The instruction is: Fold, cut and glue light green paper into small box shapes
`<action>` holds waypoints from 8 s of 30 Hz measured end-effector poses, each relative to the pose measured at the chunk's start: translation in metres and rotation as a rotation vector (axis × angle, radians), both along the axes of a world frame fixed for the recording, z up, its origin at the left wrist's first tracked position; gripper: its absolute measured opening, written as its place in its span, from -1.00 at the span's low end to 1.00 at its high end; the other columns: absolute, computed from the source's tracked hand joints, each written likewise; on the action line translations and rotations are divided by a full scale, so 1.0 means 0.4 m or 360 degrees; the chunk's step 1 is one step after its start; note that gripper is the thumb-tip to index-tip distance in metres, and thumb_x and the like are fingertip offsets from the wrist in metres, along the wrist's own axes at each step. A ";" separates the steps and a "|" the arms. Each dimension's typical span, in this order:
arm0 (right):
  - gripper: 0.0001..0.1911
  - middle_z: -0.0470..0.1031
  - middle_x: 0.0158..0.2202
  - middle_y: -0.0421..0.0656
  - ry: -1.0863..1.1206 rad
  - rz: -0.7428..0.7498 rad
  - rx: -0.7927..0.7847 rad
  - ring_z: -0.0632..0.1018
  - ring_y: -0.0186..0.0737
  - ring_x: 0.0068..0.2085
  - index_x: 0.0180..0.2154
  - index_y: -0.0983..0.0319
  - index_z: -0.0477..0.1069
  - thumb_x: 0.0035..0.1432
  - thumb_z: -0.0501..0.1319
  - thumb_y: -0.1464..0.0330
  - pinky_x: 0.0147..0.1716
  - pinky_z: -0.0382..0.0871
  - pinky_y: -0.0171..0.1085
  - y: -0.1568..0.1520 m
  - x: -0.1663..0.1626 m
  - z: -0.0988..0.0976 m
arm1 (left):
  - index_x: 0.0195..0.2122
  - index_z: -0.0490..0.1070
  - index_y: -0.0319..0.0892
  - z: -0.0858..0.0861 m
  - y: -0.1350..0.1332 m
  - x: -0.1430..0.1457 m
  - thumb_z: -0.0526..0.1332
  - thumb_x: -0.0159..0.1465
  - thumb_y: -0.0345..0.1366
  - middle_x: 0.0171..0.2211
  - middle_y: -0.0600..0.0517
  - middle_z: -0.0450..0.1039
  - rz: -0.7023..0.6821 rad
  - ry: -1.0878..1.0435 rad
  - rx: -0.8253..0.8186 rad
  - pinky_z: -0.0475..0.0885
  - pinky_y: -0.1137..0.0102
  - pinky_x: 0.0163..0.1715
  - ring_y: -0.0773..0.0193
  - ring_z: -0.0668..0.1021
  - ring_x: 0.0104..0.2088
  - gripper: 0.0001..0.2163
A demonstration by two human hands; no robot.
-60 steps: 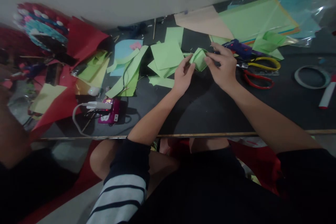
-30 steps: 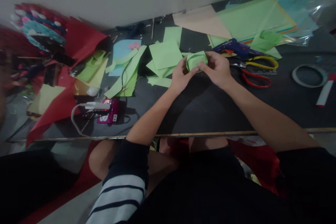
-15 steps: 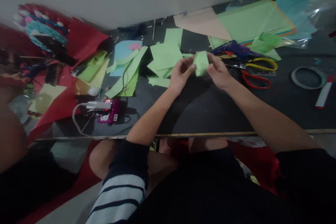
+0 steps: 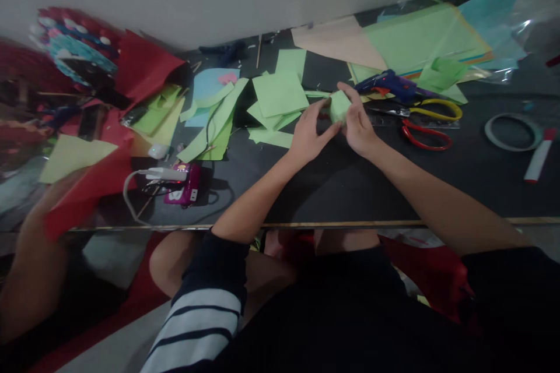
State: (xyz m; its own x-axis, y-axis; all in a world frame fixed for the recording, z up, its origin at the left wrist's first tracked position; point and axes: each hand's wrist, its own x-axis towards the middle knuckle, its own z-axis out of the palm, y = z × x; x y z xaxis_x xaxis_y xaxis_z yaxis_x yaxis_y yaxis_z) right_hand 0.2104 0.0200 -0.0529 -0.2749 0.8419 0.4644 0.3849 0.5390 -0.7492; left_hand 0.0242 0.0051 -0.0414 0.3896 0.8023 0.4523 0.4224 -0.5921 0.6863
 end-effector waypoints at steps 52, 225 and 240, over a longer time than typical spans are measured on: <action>-0.26 0.32 0.48 -0.08 -0.0832 0.0307 0.0127 0.34 0.26 0.47 0.47 0.09 0.29 0.39 0.12 -0.05 0.44 0.21 0.36 -0.065 0.124 0.112 | 0.49 0.14 -0.08 0.000 0.056 -0.067 0.25 0.28 0.35 0.49 -0.27 0.23 -0.0234 0.0341 0.0037 0.27 -0.08 0.46 -0.23 0.30 0.49 -0.10; -0.23 -0.10 0.63 -0.08 -0.1145 -0.0077 0.0227 0.08 0.45 0.55 0.52 0.00 0.17 0.36 0.16 0.00 0.42 -0.12 0.46 -0.120 0.056 0.157 | 0.54 0.00 -0.20 -0.026 0.087 -0.065 0.49 0.14 -0.02 0.47 -0.36 0.23 -0.0241 0.0330 -0.0222 0.35 -0.16 0.39 -0.33 0.39 0.43 0.04; -0.27 0.15 0.54 0.15 -0.0883 -0.0437 0.0352 0.24 0.21 0.52 0.42 0.27 0.33 0.31 0.32 0.15 0.48 0.09 0.20 -0.100 0.134 0.220 | 0.50 0.03 -0.22 -0.014 0.062 -0.047 0.45 0.17 0.21 0.43 -0.43 0.28 -0.0040 0.0376 -0.0085 0.33 -0.17 0.38 -0.34 0.39 0.43 0.04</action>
State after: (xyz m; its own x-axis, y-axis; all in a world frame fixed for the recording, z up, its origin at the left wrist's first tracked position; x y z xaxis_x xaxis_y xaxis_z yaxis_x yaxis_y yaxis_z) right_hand 0.2642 -0.0199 0.0351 -0.3120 0.8166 0.4857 0.8278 0.4845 -0.2827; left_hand 0.0054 0.0300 -0.0469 0.4996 0.8113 0.3035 0.5607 -0.5699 0.6007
